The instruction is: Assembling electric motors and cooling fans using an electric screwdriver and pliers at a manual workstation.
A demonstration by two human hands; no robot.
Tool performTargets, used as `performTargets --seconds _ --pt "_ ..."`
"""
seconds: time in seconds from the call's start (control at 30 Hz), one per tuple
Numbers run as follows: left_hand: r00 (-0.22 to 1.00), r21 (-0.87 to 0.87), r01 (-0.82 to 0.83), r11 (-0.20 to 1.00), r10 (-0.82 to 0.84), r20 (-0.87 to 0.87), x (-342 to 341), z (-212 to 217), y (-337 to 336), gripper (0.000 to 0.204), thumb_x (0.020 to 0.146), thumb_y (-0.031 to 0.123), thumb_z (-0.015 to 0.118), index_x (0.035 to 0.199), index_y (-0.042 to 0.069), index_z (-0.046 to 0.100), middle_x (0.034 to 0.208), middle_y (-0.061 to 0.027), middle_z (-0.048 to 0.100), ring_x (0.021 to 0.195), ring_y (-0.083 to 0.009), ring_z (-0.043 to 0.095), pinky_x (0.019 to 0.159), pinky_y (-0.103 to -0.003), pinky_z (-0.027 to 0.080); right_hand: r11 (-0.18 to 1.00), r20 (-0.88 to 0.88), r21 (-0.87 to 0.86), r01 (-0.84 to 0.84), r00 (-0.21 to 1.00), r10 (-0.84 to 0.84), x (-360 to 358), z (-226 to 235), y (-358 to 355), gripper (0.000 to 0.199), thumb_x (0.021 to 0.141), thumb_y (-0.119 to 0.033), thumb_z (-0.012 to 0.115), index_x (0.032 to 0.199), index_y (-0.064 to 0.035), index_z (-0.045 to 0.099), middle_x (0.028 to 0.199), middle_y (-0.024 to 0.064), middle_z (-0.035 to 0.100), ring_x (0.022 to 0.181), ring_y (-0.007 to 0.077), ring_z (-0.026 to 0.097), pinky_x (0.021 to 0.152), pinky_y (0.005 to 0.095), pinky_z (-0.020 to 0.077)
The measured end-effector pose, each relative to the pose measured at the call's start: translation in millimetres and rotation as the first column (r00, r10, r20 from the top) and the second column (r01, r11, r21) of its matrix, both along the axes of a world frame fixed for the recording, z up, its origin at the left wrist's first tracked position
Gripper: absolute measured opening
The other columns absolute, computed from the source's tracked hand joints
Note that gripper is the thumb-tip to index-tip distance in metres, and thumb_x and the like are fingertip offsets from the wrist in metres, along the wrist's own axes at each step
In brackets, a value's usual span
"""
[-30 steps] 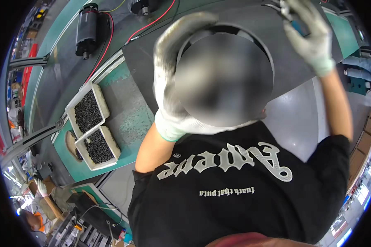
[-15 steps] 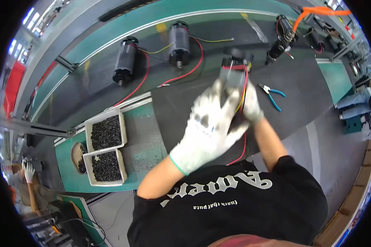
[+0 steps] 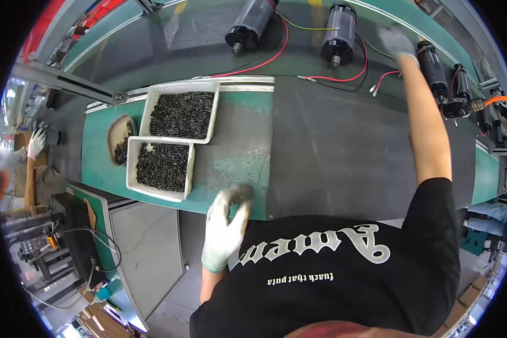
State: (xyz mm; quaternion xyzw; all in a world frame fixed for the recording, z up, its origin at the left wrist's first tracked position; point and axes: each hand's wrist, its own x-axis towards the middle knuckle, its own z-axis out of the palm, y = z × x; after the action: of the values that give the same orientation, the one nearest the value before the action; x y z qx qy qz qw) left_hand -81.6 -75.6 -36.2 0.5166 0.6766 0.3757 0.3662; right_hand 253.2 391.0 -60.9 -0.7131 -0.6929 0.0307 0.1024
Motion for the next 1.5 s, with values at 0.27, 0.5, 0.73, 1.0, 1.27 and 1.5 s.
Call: performTargets --seconds 0.27,0.5,0.73,1.0,1.27,1.5 --pt "0.638 0.351 0.447 0.823 -0.018 -0.770 135 -65 230 0.070 0.087 0.050 0.056 0.138 0.003 0.043 0.138 -0.0215 0.045 0.130 -0.0382 0.041 0.107 -0.057 0.027 0.981 0.018 -0.151 -0.124 0.992 0.128 -62 -21 53 0.064 0.081 -0.047 0.059 0.131 -0.0069 0.057 0.133 0.0225 0.054 0.124 0.0396 0.051 0.104 0.0435 0.0395" --pt "0.380 0.064 0.924 0.377 -0.886 -0.267 167 -13 157 0.047 0.089 0.042 0.052 0.110 0.002 0.063 0.104 -0.0213 0.067 0.099 -0.0373 0.064 0.088 -0.045 0.050 0.934 -0.203 -0.331 -0.136 0.977 0.071 -66 -6 -29 0.078 0.080 -0.059 0.058 0.131 -0.0006 0.055 0.132 0.0232 0.054 0.118 0.0323 0.057 0.102 0.0404 0.0401" --pt "0.657 0.017 0.119 0.993 -0.066 -0.751 -45 43 107 0.018 0.082 0.020 0.064 0.095 0.007 0.066 0.087 -0.0142 0.065 0.081 -0.0331 0.065 0.067 -0.042 0.053 0.723 0.276 0.089 -0.685 0.714 0.643 -26 -1 -200 0.042 0.086 -0.004 0.048 0.123 -0.0182 0.062 0.135 0.0387 0.040 0.113 0.0458 0.057 0.098 0.0419 0.0472" --pt "0.418 0.067 0.033 0.997 0.048 -0.907 -182 -45 205 0.039 0.087 0.033 0.062 0.112 0.004 0.064 0.110 -0.0220 0.065 0.106 -0.0374 0.061 0.091 -0.044 0.049 0.990 -0.548 -0.034 -0.138 0.831 0.097 -27 27 -307 0.045 0.092 -0.022 0.060 0.132 -0.0010 0.052 0.103 0.0203 0.066 0.088 0.0260 0.067 0.076 0.0313 0.0524" --pt "0.435 -0.020 0.023 1.000 -0.028 -0.900 -169 -26 201 0.044 0.087 0.024 0.059 0.126 0.002 0.055 0.123 -0.0253 0.058 0.114 -0.0398 0.056 0.098 -0.043 0.045 0.252 -0.520 0.810 0.529 0.847 -0.110 159 38 -308 0.047 0.085 -0.005 0.069 0.127 0.0030 0.048 0.122 0.0147 0.055 0.106 0.0211 0.057 0.092 0.0336 0.0513" --pt "0.929 0.246 0.028 0.969 -0.117 0.351 -77 18 164 0.019 0.085 0.008 0.062 0.102 0.004 0.056 0.081 0.0019 0.053 0.072 -0.0084 0.049 0.062 -0.020 0.037 0.976 -0.893 0.112 -0.185 0.411 0.181 268 15 -209 0.039 0.087 -0.016 0.066 0.121 -0.0031 0.052 0.099 0.0013 0.059 0.086 0.0120 0.055 0.077 0.0299 0.0449"
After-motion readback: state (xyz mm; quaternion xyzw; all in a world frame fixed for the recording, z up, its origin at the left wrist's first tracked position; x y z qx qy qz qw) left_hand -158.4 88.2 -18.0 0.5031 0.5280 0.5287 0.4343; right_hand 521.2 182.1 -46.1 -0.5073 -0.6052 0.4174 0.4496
